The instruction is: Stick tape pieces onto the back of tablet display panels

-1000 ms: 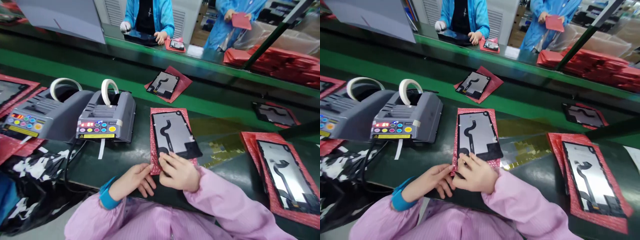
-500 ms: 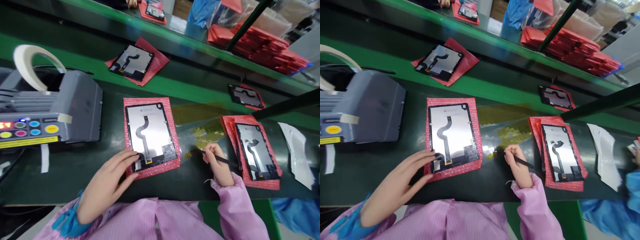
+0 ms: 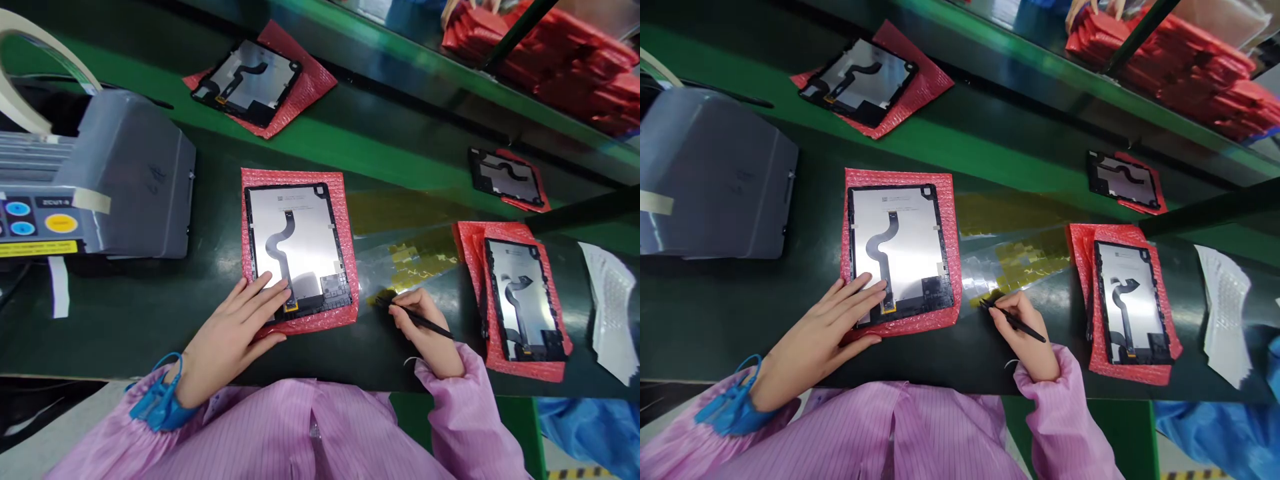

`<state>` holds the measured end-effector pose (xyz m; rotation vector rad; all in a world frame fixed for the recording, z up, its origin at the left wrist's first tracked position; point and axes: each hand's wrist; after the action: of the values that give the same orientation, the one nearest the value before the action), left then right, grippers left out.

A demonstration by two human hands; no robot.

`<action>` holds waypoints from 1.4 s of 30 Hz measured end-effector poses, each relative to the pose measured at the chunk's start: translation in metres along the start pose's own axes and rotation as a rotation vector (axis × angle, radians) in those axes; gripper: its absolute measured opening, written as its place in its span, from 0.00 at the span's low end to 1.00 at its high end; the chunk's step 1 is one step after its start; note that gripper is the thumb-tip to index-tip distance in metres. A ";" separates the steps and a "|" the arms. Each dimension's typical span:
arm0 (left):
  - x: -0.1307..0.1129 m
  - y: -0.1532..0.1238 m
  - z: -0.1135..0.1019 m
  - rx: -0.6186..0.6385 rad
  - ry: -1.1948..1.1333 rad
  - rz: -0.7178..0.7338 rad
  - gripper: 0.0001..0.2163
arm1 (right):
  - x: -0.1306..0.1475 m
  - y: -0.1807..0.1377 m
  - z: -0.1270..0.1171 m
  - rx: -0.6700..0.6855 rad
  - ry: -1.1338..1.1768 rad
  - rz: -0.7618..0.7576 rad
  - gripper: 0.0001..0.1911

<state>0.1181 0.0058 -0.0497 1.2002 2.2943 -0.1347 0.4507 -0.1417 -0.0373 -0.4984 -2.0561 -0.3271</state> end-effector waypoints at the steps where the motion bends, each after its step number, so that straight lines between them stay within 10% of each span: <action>1: 0.000 0.000 0.000 0.002 -0.005 -0.003 0.27 | 0.001 0.001 -0.001 0.021 0.017 0.022 0.11; 24: 0.000 -0.001 0.006 -0.038 -0.013 0.046 0.28 | 0.033 0.003 0.013 0.076 0.522 0.227 0.20; 35: -0.005 -0.005 -0.002 -0.080 -0.083 0.096 0.24 | 0.073 -0.013 0.098 0.105 0.526 0.128 0.13; 42: -0.006 -0.005 0.004 -0.115 0.010 0.133 0.21 | 0.075 -0.021 0.110 0.072 0.498 0.104 0.10</action>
<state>0.1193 -0.0030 -0.0511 1.2915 2.1910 0.0514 0.3237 -0.0972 -0.0290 -0.4271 -1.5480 -0.2812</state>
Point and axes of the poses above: each hand's wrist, its own y-axis towards the middle knuckle, its own z-axis out of the palm, x = y × z, and after that the axes turned 6 degrees about -x, right-handed
